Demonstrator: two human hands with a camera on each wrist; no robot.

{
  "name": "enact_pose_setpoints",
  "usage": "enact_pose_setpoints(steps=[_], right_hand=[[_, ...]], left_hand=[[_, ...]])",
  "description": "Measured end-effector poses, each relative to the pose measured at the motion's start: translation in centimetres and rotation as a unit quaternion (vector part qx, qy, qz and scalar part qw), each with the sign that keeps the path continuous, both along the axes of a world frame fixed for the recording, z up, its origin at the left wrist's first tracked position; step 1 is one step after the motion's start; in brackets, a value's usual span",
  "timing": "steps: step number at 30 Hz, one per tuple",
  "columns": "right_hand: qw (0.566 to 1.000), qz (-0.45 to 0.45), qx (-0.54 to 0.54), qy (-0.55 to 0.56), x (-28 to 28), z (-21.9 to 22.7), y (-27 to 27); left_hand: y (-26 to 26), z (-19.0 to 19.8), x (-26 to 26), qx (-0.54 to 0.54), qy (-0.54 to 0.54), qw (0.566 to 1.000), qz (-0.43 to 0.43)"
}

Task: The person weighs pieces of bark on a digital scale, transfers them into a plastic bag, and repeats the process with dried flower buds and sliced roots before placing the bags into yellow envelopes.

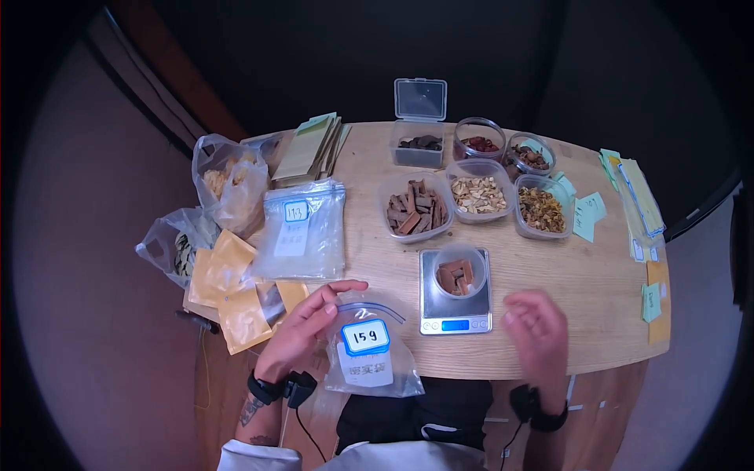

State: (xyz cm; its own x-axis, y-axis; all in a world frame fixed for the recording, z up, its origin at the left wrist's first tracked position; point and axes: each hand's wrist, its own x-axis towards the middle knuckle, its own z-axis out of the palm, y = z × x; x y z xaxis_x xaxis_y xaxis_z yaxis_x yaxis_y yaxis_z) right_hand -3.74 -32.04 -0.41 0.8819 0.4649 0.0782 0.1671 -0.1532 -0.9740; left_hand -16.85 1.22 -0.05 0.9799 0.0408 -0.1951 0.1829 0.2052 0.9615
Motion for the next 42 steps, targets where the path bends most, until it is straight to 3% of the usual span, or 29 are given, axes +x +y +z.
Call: enact_pose_setpoints(steps=[4,10,13,19,22,25,28,31,37,42], right_hand=[[0.998,0.018,-0.044,-0.049,3.6,0.2,0.8],[0.982,0.114,-0.119,-0.091,4.0,1.3,4.4],[0.984,0.108,-0.138,-0.018,4.3,1.4,5.3],[0.97,0.124,-0.184,-0.096,5.4,1.0,5.5],[0.978,0.095,-0.181,-0.038,4.8,1.6,5.9],[0.985,0.081,-0.148,0.038,5.1,0.3,5.9],[0.994,0.099,-0.005,0.051,5.2,0.0,5.7],[0.992,0.11,0.051,0.027,4.9,0.2,5.5],[0.985,0.155,0.081,-0.003,3.3,3.7,5.9],[0.98,0.181,0.061,-0.055,2.8,5.3,6.0]], left_hand=[[0.0,1.1,1.2,0.073,0.0,0.997,-0.022],[-0.9,1.7,2.4,0.121,-0.01,0.991,-0.055],[-0.9,0.9,2.6,0.121,-0.023,0.991,-0.055],[-0.6,0.9,2.2,0.147,-0.022,0.988,-0.04],[-0.7,1.6,2.0,0.175,-0.017,0.984,-0.038],[-0.6,1.8,1.8,0.188,-0.028,0.981,-0.038],[-0.6,2.3,1.8,0.208,-0.046,0.976,-0.032],[-0.6,3.2,1.9,0.212,-0.05,0.975,-0.042],[-1.5,5.6,2.1,0.324,-0.155,0.926,-0.115],[-3.1,7.1,1.8,0.415,-0.219,0.875,-0.122]])
